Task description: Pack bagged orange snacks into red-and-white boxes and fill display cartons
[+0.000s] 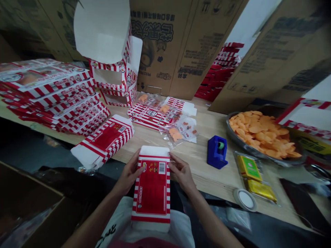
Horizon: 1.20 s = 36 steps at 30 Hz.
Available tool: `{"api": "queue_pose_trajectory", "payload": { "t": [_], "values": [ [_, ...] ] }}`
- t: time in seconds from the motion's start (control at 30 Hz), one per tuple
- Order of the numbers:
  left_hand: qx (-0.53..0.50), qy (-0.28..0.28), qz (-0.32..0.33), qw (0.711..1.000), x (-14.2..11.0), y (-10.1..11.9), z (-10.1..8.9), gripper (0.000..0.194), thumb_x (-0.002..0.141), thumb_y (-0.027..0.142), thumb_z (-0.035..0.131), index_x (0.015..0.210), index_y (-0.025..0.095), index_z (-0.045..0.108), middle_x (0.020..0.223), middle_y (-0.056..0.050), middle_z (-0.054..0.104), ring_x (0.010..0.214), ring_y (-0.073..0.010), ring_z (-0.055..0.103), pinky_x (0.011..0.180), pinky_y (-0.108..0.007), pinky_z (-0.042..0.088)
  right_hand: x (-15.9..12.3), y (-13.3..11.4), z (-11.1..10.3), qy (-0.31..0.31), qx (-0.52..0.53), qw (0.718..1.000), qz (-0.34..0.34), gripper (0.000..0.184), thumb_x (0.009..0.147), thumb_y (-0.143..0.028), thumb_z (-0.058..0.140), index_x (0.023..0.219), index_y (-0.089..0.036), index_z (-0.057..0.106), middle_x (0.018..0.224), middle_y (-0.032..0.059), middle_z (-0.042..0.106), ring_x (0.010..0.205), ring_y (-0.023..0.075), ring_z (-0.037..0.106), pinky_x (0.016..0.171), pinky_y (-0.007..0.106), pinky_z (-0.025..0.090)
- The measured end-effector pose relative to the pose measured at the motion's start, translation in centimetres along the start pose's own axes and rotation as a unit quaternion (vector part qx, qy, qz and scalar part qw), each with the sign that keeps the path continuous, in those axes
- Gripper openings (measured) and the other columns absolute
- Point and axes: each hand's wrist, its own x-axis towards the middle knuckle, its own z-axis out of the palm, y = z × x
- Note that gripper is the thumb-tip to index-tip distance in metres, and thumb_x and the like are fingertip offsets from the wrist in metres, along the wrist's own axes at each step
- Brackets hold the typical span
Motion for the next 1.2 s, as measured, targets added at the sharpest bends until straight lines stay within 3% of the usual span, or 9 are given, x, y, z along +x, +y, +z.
{"api": "queue_pose_trajectory", "payload": {
  "t": [0.1,0.2,0.33,0.4,0.53,0.67,0.87,1.0,1.2],
  "values": [
    [-0.007,0.009,-0.026,1.0,1.3,0.2,-0.2,0.056,0.07,0.029,0.075,0.123,0.023,0.059,0.121,-0.008,0.065,0.106,-0.0224,0.062,0.089,-0.034,0.05,-0.3,-0.1,-0.7,-0.036,-0.031,0.999,0.017,0.048,0.07,-0.039,0.075,0.114,-0.023,0.065,0.092,0.0037,0.07,0.082,0.0205,0.066,0.075,0.036,0.054],
    [-0.008,0.059,-0.049,0.997,2.1,-0.1,-0.2,0.037,0.064,0.032,0.079,0.097,0.017,0.072,0.091,-0.006,0.074,0.079,-0.018,0.066,0.074,-0.029,0.052,0.0,-0.2,-1.3,-0.041,-0.091,0.995,-0.028,0.03,0.071,-0.042,0.073,0.094,-0.022,0.074,0.096,0.0056,0.068,0.086,0.0217,0.064,0.075,0.034,0.052],
    [0.011,0.082,-0.053,0.995,2.6,-0.5,-0.1,0.025,0.06,0.033,0.081,0.069,0.012,0.073,0.068,-0.004,0.07,0.065,-0.0148,0.062,0.065,-0.026,0.048,0.3,0.7,-1.5,-0.011,-0.132,0.988,-0.083,0.021,0.07,-0.042,0.073,0.074,-0.021,0.074,0.09,0.0066,0.068,0.088,0.0219,0.061,0.08,0.034,0.05],
    [0.008,0.083,-0.048,0.995,2.7,-0.6,-0.2,0.023,0.057,0.03,0.082,0.066,0.012,0.069,0.063,-0.001,0.067,0.059,-0.0119,0.059,0.061,-0.024,0.046,0.3,1.1,-1.4,0.002,-0.099,0.993,-0.061,0.022,0.068,-0.041,0.075,0.08,-0.022,0.071,0.081,0.0041,0.066,0.077,0.0188,0.061,0.073,0.031,0.05],
    [-0.003,0.018,-0.06,0.998,3.2,-0.2,-1.1,0.037,0.059,0.022,0.081,0.092,0.019,0.065,0.063,0.006,0.061,0.054,-0.0081,0.055,0.055,-0.019,0.042,0.1,0.9,-1.2,-0.034,-0.025,0.999,0.004,0.041,0.064,-0.037,0.079,0.1,-0.023,0.065,0.075,0.0001,0.064,0.071,0.0165,0.06,0.068,0.029,0.05],
    [0.019,-0.063,-0.107,0.992,3.8,0.1,-1.9,0.037,0.059,0.025,0.08,0.092,0.016,0.067,0.07,0.0,0.066,0.062,-0.0119,0.059,0.059,-0.022,0.045,0.4,0.3,-1.4,-0.08,-0.063,0.995,0.011,0.025,0.068,-0.037,0.076,0.087,-0.02,0.071,0.075,0.0013,0.064,0.071,0.016,0.06,0.068,0.027,0.047],
    [0.084,-0.039,-0.088,0.992,3.7,-0.2,-2.4,0.023,0.06,0.032,0.079,0.073,0.015,0.071,0.071,-0.003,0.07,0.065,-0.0154,0.062,0.064,-0.025,0.048,0.0,0.0,-1.6,-0.091,-0.154,0.982,-0.054,0.021,0.076,-0.042,0.07,0.078,-0.021,0.073,0.085,0.0044,0.066,0.08,0.0176,0.061,0.074,0.029,0.047],
    [0.117,-0.069,-0.085,0.987,3.1,0.1,-3.3,0.027,0.061,0.034,0.079,0.078,0.014,0.073,0.082,-0.007,0.073,0.075,-0.0181,0.064,0.07,-0.027,0.049,-0.9,-0.7,-0.8,-0.119,-0.162,0.979,-0.043,0.029,0.082,-0.047,0.061,0.087,-0.021,0.072,0.104,0.0082,0.068,0.096,0.0211,0.062,0.083,0.032,0.048],
    [0.239,-0.074,-0.017,0.968,2.6,0.2,-3.4,0.022,0.067,0.033,0.073,0.074,0.012,0.073,0.072,-0.005,0.071,0.066,-0.0155,0.062,0.062,-0.025,0.047,-1.4,-0.4,1.0,-0.048,-0.227,0.97,-0.065,0.018,0.073,-0.035,0.071,0.076,-0.019,0.067,0.087,0.0069,0.071,0.079,0.0202,0.064,0.07,0.03,0.05]
  ]
}}
